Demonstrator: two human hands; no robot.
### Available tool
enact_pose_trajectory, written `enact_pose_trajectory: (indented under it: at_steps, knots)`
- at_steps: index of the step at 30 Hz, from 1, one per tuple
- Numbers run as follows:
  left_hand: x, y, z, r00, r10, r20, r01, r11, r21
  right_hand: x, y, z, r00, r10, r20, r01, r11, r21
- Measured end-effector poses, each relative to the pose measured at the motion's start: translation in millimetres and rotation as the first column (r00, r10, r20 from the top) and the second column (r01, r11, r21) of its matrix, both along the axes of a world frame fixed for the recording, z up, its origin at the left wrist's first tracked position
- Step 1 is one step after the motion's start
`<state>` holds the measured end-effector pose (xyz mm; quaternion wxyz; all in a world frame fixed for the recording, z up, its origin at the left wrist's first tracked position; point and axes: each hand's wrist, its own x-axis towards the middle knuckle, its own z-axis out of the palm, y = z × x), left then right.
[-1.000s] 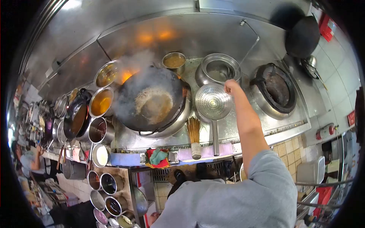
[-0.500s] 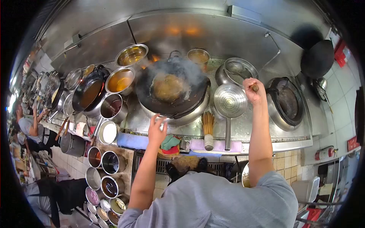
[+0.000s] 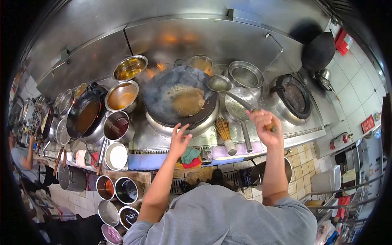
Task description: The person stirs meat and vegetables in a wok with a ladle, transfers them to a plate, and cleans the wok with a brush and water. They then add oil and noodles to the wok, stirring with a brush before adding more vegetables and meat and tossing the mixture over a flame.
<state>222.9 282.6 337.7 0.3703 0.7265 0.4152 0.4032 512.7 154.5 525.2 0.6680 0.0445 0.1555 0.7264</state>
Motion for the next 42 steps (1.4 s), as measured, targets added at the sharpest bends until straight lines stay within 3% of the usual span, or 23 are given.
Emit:
enact_pose_trajectory:
  at_steps: [4,8,10,11,12,14,16,18,20,22,23,25,26,28,29,30,32,34,36,37,38,40,42]
  knots:
    - [-54,-36,-30,0.984,-0.098,0.148,0.118,0.984,-0.133,-8,-30,-4,0.950,0.129,0.283,-0.085,0.983,-0.164]
    - [-105,-81,-48,0.958,0.015,0.285,0.138,0.850,-0.509,-1,-36,-19,0.661,0.248,0.708,-0.130,0.967,-0.218]
    - [-116,-92,-55,0.963,0.071,0.260,0.110,0.776,-0.621,-17,-29,-28,0.257,0.324,0.910,-0.003,0.942,-0.335]
    - [-119,-96,-65,0.959,0.056,0.277,0.118,0.811,-0.573,-32,-23,-38,0.150,0.354,0.923,0.130,0.919,-0.373]
    - [-121,-98,-69,0.956,0.041,0.292,0.123,0.844,-0.522,-42,-12,-47,0.150,0.357,0.922,0.123,0.919,-0.376]
    - [-113,-95,-53,0.967,-0.029,0.253,0.145,0.878,-0.456,-57,11,-71,-0.157,0.319,0.935,0.137,0.944,-0.299]
    - [-97,-90,-31,0.974,-0.098,0.202,0.172,0.906,-0.387,-65,42,-112,-0.254,0.243,0.936,0.090,0.970,-0.227]
    - [-72,-79,-6,0.970,-0.244,-0.022,0.244,0.970,-0.015,-90,75,-139,-0.351,0.339,0.873,0.107,0.941,-0.322]
    - [-46,-68,23,0.975,-0.205,-0.084,0.216,0.964,0.154,-122,97,-167,-0.186,0.337,0.923,0.032,0.941,-0.337]
    - [-26,-55,40,0.979,-0.151,-0.136,0.187,0.930,0.316,-146,97,-155,0.253,0.346,0.903,-0.174,0.935,-0.310]
    - [-18,-49,44,0.989,-0.106,-0.107,0.139,0.911,0.387,-151,93,-151,0.249,0.343,0.906,-0.180,0.935,-0.305]
    - [-3,-28,53,0.997,-0.075,0.031,0.049,0.857,0.513,-154,82,-144,0.471,0.380,0.796,-0.321,0.914,-0.247]
    - [0,-18,58,0.996,-0.080,0.032,0.052,0.855,0.517,-144,70,-137,0.377,0.438,0.816,-0.380,0.877,-0.295]
    - [2,-1,81,0.949,-0.309,-0.069,0.293,0.774,0.561,-107,63,-187,-0.397,0.035,0.917,-0.407,0.889,-0.210]
    - [7,9,100,0.921,-0.373,-0.114,0.367,0.728,0.579,-87,51,-203,-0.800,-0.001,0.600,-0.219,0.931,-0.291]
    - [12,18,120,0.919,-0.380,-0.107,0.368,0.724,0.584,-67,39,-214,-0.992,0.023,0.122,-0.011,0.963,-0.269]
    - [22,27,157,0.839,-0.478,-0.259,0.542,0.695,0.473,-41,16,-228,-0.970,0.170,-0.173,0.221,0.914,-0.341]
    - [36,38,187,0.840,-0.533,-0.104,0.537,0.787,0.303,-16,17,-274,-0.970,0.226,-0.086,0.242,0.906,-0.347]
    - [52,65,193,0.900,-0.401,0.169,0.267,0.817,0.511,6,15,-284,-0.965,0.261,0.012,0.239,0.900,-0.365]
    - [52,75,194,0.835,-0.355,0.421,0.199,0.907,0.371,18,13,-277,-0.654,0.473,0.590,0.217,0.865,-0.452]
    - [50,84,192,0.723,-0.259,0.641,0.158,0.965,0.211,29,12,-270,-0.020,0.521,0.853,0.135,0.847,-0.514]
    - [30,103,176,0.524,-0.108,0.845,0.051,0.994,0.096,27,-10,-206,0.224,0.399,0.889,0.079,0.902,-0.425]
    - [9,94,154,0.367,0.012,0.930,-0.020,1.000,-0.005,37,-19,-169,0.034,0.278,0.960,0.069,0.958,-0.279]
